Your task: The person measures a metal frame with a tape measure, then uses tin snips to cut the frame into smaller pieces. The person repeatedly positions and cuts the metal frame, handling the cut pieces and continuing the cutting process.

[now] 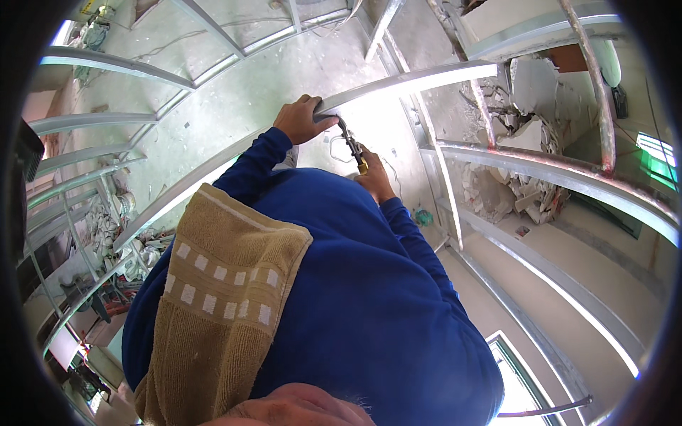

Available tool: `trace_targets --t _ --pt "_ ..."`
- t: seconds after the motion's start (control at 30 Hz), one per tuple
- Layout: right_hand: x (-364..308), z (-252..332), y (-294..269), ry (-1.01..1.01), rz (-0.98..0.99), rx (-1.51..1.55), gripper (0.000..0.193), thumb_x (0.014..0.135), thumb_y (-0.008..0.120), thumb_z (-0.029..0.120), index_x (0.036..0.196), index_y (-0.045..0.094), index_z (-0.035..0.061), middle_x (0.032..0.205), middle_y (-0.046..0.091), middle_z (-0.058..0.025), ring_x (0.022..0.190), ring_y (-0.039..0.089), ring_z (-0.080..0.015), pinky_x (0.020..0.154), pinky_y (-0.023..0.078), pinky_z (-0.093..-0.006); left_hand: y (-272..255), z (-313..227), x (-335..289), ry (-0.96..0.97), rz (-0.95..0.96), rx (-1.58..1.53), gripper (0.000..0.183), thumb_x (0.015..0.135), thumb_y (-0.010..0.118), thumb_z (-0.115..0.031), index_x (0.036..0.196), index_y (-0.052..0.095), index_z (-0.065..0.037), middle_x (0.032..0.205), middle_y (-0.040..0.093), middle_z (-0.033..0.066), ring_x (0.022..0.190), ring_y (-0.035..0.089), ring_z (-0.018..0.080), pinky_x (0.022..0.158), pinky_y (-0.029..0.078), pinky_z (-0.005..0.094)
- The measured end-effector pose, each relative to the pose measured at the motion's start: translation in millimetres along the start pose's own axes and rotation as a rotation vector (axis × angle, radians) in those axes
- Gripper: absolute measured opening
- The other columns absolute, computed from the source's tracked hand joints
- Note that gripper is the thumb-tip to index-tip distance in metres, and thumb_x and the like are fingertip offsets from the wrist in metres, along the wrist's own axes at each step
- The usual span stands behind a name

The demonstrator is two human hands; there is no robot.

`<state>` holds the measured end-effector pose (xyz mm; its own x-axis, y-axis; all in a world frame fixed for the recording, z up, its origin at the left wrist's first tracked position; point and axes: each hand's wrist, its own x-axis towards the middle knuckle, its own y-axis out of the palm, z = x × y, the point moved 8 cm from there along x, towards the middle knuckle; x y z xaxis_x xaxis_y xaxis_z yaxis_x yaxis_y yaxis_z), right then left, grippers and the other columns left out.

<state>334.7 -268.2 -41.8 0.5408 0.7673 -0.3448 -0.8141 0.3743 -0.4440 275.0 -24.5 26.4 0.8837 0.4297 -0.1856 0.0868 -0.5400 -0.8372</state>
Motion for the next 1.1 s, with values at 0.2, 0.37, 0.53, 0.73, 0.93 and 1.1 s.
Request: trace_targets --t 0.2,0.37,0.53,0.73,0.93,1.1 --pt "9.7 -2.8 4.8 -0.044 -0.015 0.021 0.085 0.068 0.071 0.008 0.150 0.046 0.0047 0.136 0.055 -0.0219 0.129 0.052 -0.0387 0.110 0.043 -0.0419 -1.3 0.9 4.0 0.023 0.003 0.004 0.073 0.087 0.065 -0.067 0.115 0.070 0.000 0.109 0.070 0.0208 0.094 0.071 0.0388 0.086 0.054 0.0482" --pt "20.8 -2.0 8.2 -0.043 -0.017 0.057 0.089 0.066 0.074 0.011 0.150 0.046 0.0059 0.133 0.055 -0.0210 0.127 0.052 -0.0394 0.108 0.043 -0.0423 -4.5 5.6 14.1 0.022 0.007 0.039 0.074 0.089 0.062 -0.069 0.116 0.070 -0.001 0.109 0.071 0.0196 0.097 0.070 0.0367 0.087 0.052 0.0467" --pt "21.2 -2.1 10.8 -0.022 0.001 0.047 0.092 0.067 0.074 0.011 0.153 0.042 0.0068 0.132 0.054 -0.0211 0.126 0.052 -0.0396 0.108 0.042 -0.0430 -4.0 7.0 14.8 0.009 0.018 0.039 0.074 0.090 0.061 -0.071 0.117 0.071 -0.003 0.109 0.071 0.0181 0.098 0.070 0.0349 0.090 0.049 0.0461" --pt "24.1 -0.7 7.9 -0.027 0.016 0.004 0.095 0.067 0.073 0.011 0.155 0.039 0.0076 0.133 0.052 -0.0218 0.127 0.051 -0.0396 0.109 0.041 -0.0433 -5.1 6.2 16.6 -0.016 0.054 0.033 0.072 0.090 0.061 -0.070 0.117 0.072 -0.004 0.110 0.072 0.0171 0.099 0.070 0.0342 0.091 0.048 0.0469" --pt "23.6 4.6 7.1 -0.028 0.028 0.015 0.094 0.067 0.072 0.008 0.155 0.038 0.0080 0.133 0.052 -0.0218 0.128 0.050 -0.0403 0.110 0.041 -0.0436 -6.6 5.8 14.9 -0.022 0.044 0.030 0.070 0.090 0.061 -0.069 0.116 0.072 -0.005 0.109 0.072 0.0168 0.099 0.070 0.0340 0.091 0.048 0.0470" --pt "25.0 6.9 7.0 -0.042 0.025 0.014 0.095 0.067 0.071 0.006 0.156 0.038 0.0086 0.136 0.051 -0.0220 0.131 0.049 -0.0409 0.112 0.040 -0.0441 -5.5 8.1 15.6 0.017 -0.029 0.013 0.072 0.090 0.057 -0.075 0.101 0.074 -0.006 0.097 0.072 0.0147 0.090 0.071 0.0309 0.087 0.048 0.0473"
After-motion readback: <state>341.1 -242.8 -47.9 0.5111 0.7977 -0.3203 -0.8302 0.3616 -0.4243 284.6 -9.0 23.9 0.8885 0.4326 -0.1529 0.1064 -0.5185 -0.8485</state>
